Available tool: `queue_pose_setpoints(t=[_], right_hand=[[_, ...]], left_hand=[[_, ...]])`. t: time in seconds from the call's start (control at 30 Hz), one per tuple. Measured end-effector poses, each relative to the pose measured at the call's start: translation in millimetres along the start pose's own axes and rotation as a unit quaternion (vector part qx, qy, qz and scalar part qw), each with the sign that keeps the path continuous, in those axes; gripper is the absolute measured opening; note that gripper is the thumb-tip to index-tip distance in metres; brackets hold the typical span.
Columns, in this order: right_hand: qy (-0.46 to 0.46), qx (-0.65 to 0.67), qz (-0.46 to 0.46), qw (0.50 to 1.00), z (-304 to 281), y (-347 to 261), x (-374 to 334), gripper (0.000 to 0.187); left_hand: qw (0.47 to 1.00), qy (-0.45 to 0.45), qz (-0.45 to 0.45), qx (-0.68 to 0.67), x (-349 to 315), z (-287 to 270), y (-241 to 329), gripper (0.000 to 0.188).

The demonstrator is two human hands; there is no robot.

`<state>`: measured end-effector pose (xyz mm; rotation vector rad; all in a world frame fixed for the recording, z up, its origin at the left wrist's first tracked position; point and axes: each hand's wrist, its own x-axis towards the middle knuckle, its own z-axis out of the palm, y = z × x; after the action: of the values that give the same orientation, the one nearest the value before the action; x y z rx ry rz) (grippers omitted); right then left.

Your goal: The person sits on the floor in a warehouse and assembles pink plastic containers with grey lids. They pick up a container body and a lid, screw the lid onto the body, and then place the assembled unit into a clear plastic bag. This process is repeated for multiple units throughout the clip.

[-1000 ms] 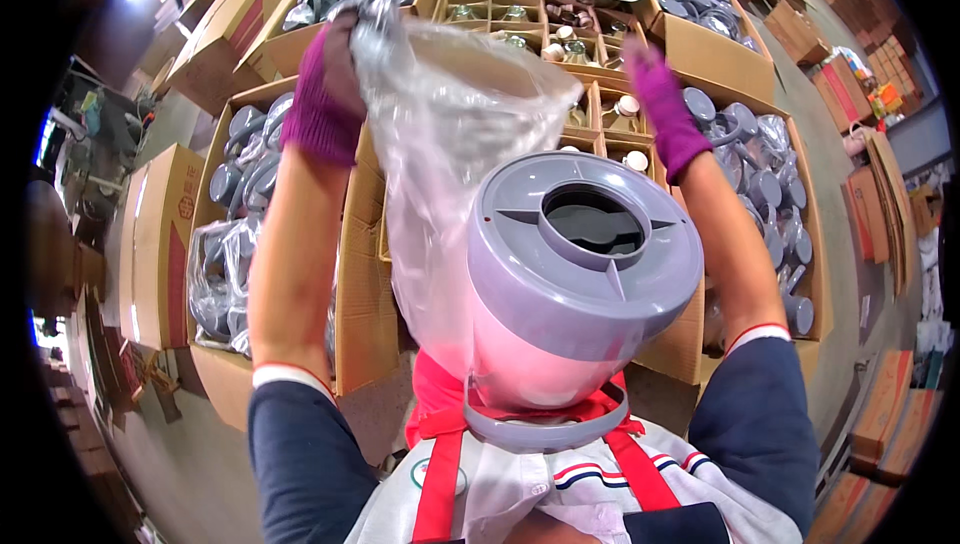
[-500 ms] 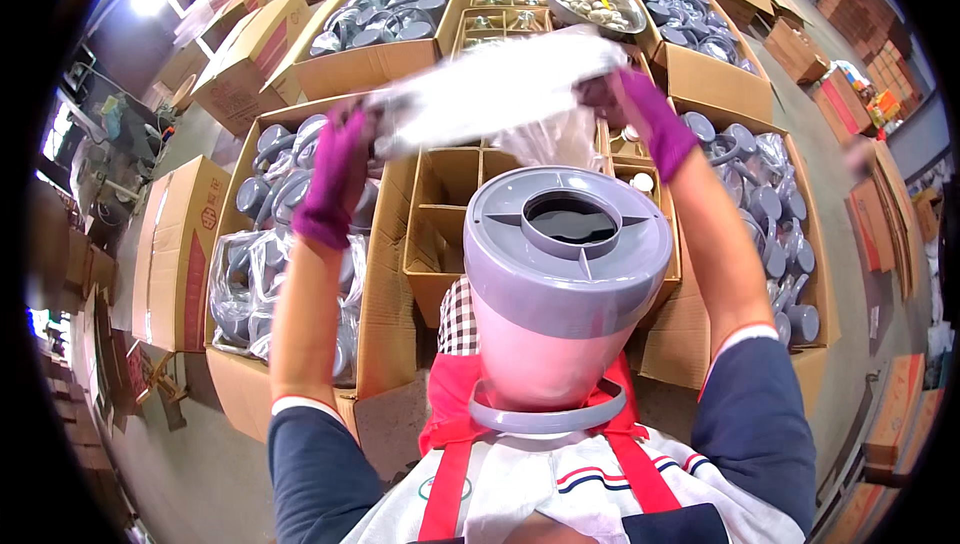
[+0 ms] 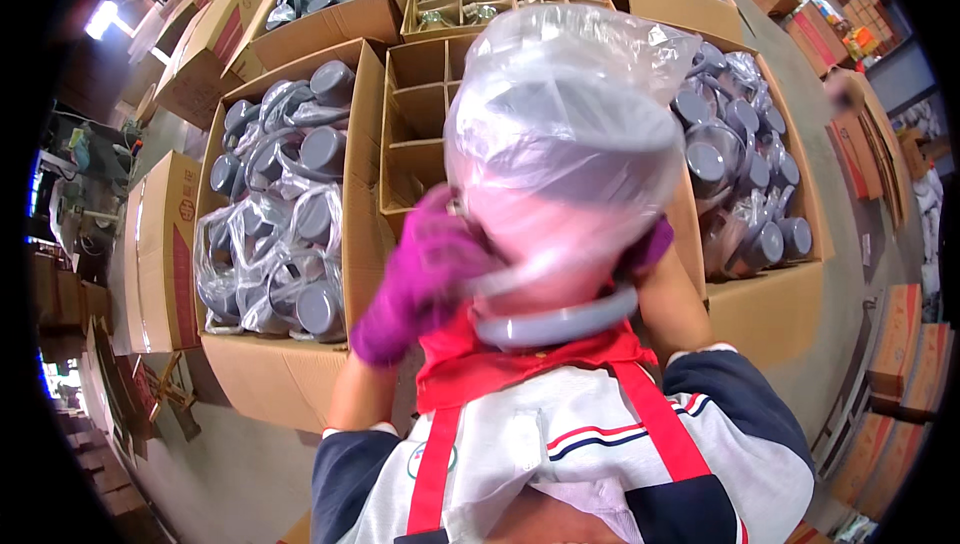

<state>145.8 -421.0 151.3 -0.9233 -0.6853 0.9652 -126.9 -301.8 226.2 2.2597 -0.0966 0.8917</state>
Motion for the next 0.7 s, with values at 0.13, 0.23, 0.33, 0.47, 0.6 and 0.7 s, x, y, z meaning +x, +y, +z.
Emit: queue_pose_setpoints(t=[0.13,0.23,0.33,0.47,0.6,0.7], right_hand=[[-0.031,-0.265,0.034,0.963,-9,5,-34,0.047],[-0.159,-0.541,-0.291,0.773,32,-28,-91,0.039],[-0.481,-0.461,0.220,0.712,56,-45,-133,0.036],[-0.287,-0.450,0.014,0.846,70,-14,-167,0.033],[-0.038,-0.244,0.000,0.969,66,-81,-187,0.019],[0.157,-0.165,-0.157,0.961,36,-96,-222,0.020]], left_hand=[[0.968,-0.120,-0.147,0.162,-98,28,-54,0.023],[0.904,-0.251,-0.197,0.284,-165,48,-24,0.042],[0.926,-0.127,-0.197,0.295,-134,78,-25,0.031],[0.974,-0.002,-0.208,0.092,-60,88,-21,0.021],[0.974,0.107,-0.189,0.062,-9,58,-77,0.011],[0.932,0.168,-0.316,-0.051,54,48,-83,0.017]])
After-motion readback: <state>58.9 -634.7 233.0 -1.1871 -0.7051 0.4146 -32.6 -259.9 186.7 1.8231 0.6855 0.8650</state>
